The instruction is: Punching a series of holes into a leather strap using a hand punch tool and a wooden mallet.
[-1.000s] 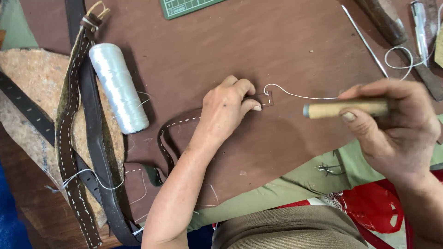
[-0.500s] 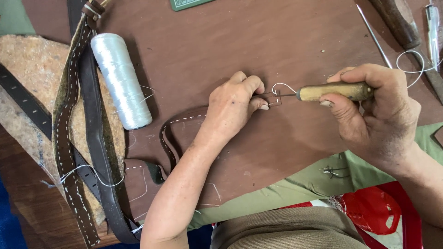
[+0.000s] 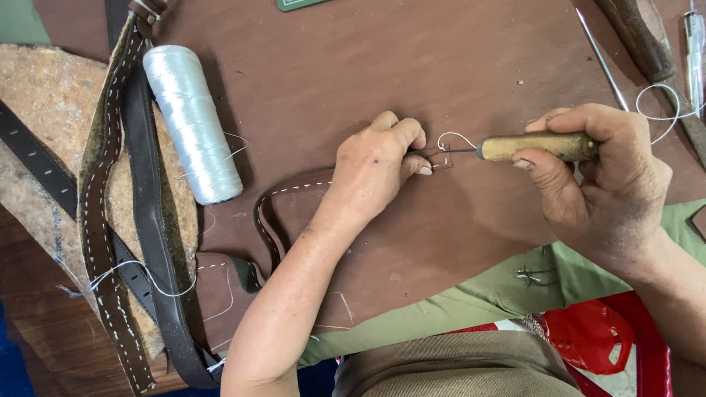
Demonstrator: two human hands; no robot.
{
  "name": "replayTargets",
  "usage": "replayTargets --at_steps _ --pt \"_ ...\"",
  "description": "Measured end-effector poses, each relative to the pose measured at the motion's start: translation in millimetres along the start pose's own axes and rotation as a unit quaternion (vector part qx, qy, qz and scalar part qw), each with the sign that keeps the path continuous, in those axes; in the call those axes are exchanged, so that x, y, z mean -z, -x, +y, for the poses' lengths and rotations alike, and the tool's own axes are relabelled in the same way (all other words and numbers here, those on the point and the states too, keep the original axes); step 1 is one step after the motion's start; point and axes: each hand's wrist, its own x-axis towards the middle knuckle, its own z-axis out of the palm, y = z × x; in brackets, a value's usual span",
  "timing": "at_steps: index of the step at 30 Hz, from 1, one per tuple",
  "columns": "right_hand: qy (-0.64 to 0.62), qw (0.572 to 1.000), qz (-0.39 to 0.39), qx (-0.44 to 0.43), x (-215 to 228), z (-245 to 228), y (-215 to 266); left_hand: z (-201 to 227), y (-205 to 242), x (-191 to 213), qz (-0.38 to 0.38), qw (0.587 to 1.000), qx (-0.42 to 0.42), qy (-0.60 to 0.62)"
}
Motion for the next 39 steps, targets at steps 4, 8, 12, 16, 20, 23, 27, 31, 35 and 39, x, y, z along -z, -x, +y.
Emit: replayTargets --at_steps 4,8,12,16,20,23,27,31,35,39 --pt "0.004 1.000 -0.004 0.004 1 -1 0 0 1 -1 0.001 1.000 0.001 0.008" --pt "-0.010 1.000 -0.008 0.014 1 -2 -4 -2 -1 -2 -0.002 1.000 0.003 0.004" --pt "0.002 1.000 -0.006 0.005 0 -3 -4 -1 -1 -1 -0.005 1.000 0.004 0.005" --pt "-0.008 1.000 -0.013 0.005 0 -4 -4 -3 -1 -2 -0.005 1.000 0.008 0.002" --pt "0.010 1.000 -0.020 0.015 1 -5 -7 -2 -1 -2 -0.003 1.000 0.005 0.003" --pt "0.048 0.998 -0.038 0.004 2 -6 -5 -1 -1 -1 0.002 1.000 -0.003 0.006" --pt "0.041 0.995 -0.085 0.038 11 -21 -32 -5 -2 -5 0.000 1.000 -0.001 0.000" --pt "-0.033 0.978 -0.188 0.085 16 -38 -65 -3 -5 -4 -0.024 0.999 0.026 -0.017" --pt "-0.067 0.957 -0.243 0.142 8 -47 -91 -2 -3 -2 -0.011 1.000 0.016 -0.012" --pt "-0.072 0.953 -0.248 0.160 -5 -54 -108 16 6 25 -0.024 0.999 0.009 0.027"
